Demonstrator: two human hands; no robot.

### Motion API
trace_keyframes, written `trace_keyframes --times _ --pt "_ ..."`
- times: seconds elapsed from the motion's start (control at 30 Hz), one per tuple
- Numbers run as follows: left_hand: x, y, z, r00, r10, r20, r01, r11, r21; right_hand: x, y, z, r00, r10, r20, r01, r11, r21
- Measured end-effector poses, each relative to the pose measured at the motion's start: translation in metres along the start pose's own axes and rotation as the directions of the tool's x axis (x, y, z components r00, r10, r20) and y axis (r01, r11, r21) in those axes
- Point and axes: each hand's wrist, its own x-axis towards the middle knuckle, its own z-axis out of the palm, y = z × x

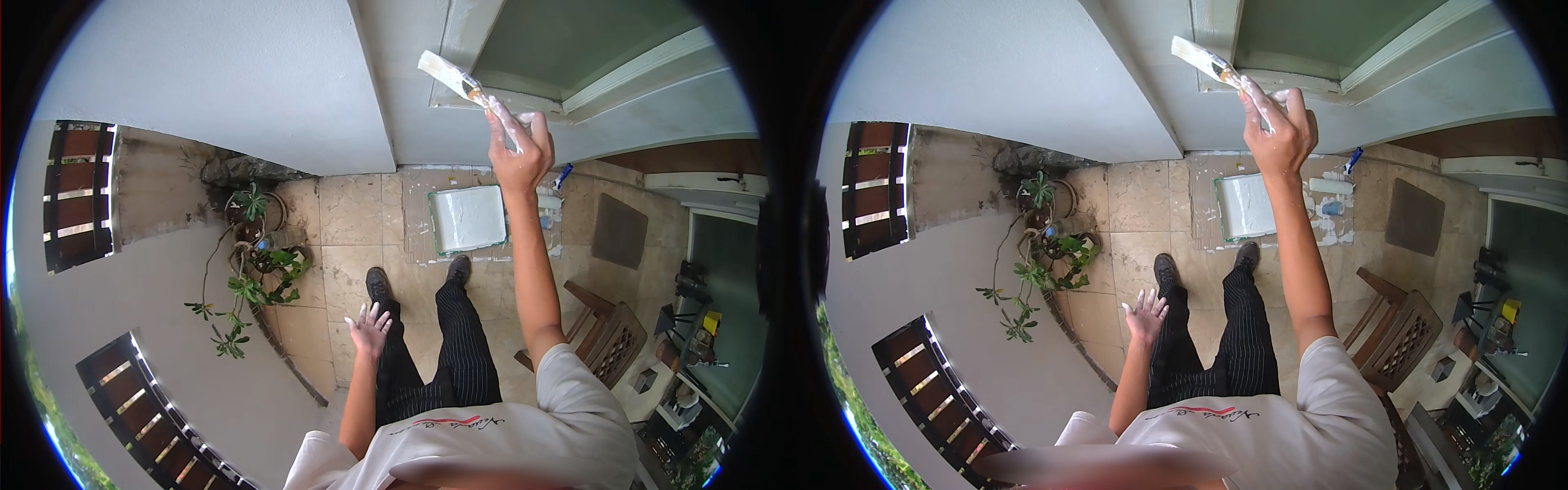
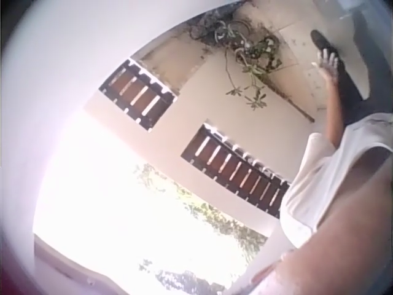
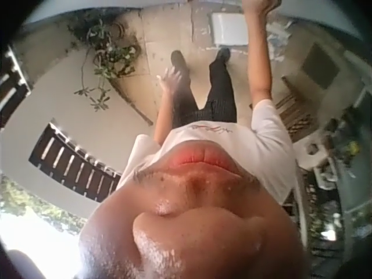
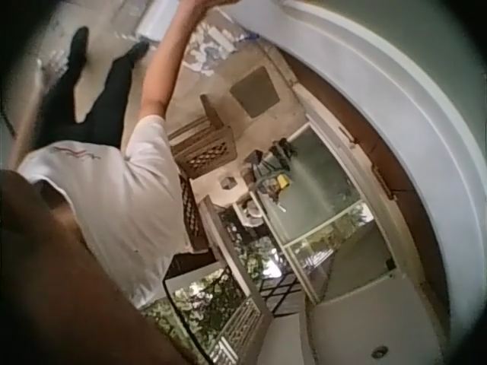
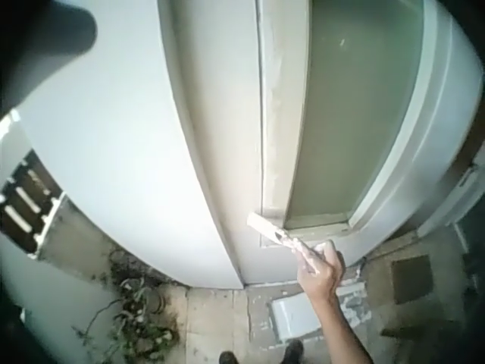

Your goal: Painting the white edges of a window or door frame using a brush and a paint tray.

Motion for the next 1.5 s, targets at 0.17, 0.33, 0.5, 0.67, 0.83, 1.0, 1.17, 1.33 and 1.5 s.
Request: trace_keyframes --times 0.17,0.33,0.5,0.67,0.83,1.0,1.17,1.33,1.5 --pt "0.0 -0.002 0.003 1.0 0.012 0.018 -0.012 1.0 0.012 0.01 -0.01 0.013 0.997 0.073 0.012 -0.072 0.996 -0.06" --pt "-0.003 -0.001 -0.003 1.0 0.012 0.003 -0.012 1.0 -0.007 0.002 -0.001 0.002 0.997 0.083 0.012 -0.079 0.983 -0.168" --pt "-0.002 0.003 -0.011 1.0 0.016 0.003 -0.016 1.0 -0.026 -0.002 0.003 -0.01 0.997 0.069 -0.03 -0.071 0.992 -0.102" --pt "-0.001 0.0 -0.007 1.0 0.016 0.011 -0.015 1.0 -0.016 0.011 -0.011 -0.005 0.998 -0.059 -0.013 0.057 0.994 -0.098" --pt "-0.002 -0.004 -0.002 1.0 0.006 0.024 -0.005 0.999 -0.042 0.02 -0.006 -0.001 1.0 -0.019 0.018 0.022 0.99 -0.142" --pt "-0.005 -0.004 -0.005 1.0 0.019 0.015 -0.019 0.999 -0.029 0.004 0.01 -0.009 1.0 0.014 0.001 -0.014 0.989 -0.144" --pt "-0.006 -0.004 -0.007 1.0 0.025 0.009 -0.025 0.999 -0.019 0.001 -0.003 -0.015 0.999 -0.04 0.009 0.04 0.999 -0.034" --pt "-0.001 -0.006 -0.003 0.999 0.027 0.018 -0.026 0.999 -0.024 0.011 -0.024 0.015 0.99 -0.108 0.088 0.104 0.993 0.053" --pt "-0.002 -0.007 0.0 0.999 0.017 0.038 -0.015 0.999 -0.035 0.015 -0.015 0.014 0.995 -0.045 0.088 0.05 0.997 -0.063"
